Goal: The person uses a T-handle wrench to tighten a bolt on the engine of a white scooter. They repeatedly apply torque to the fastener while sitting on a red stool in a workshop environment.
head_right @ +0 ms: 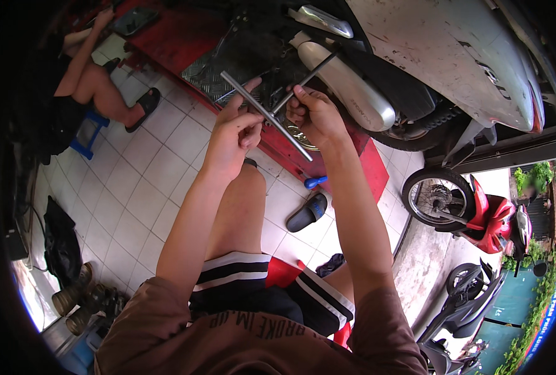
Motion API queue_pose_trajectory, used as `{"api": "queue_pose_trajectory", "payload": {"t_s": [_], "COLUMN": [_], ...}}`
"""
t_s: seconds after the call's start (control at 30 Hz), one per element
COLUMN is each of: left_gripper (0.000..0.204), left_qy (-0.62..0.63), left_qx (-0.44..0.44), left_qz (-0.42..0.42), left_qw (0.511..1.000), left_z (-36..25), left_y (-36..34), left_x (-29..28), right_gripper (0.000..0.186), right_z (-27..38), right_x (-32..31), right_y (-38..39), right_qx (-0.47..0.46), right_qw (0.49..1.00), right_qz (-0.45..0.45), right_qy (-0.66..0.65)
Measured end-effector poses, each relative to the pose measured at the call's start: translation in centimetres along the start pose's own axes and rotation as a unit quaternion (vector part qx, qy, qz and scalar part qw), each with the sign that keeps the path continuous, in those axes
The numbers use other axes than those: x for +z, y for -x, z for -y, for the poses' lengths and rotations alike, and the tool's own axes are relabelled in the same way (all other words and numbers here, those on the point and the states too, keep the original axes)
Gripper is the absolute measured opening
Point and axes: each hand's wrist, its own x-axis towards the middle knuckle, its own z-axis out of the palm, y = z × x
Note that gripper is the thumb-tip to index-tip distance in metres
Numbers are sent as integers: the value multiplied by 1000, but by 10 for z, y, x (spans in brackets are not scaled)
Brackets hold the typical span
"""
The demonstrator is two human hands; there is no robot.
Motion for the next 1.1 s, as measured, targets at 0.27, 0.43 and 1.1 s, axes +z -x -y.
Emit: {"api": "queue_pose_trajectory", "payload": {"t_s": [0.27, 0.43, 1.1], "left_gripper": [72, 53, 39], "left_qy": [57, -300, -468], "left_qx": [70, 294, 104], "left_qz": [77, -87, 213], "left_qw": [993, 903, 851], "left_z": [4, 26, 159], "left_y": [14, 4, 136], "left_x": [31, 27, 80], "right_gripper": [19, 18, 29], "right_z": [14, 9, -86], "right_x": [6, -5, -134], "right_y": [13, 8, 158], "right_qx": [-13, 20, 162], "right_qw": [1000, 1000, 953], "right_qz": [-3, 8, -63], "right_qy": [-14, 12, 248]}}
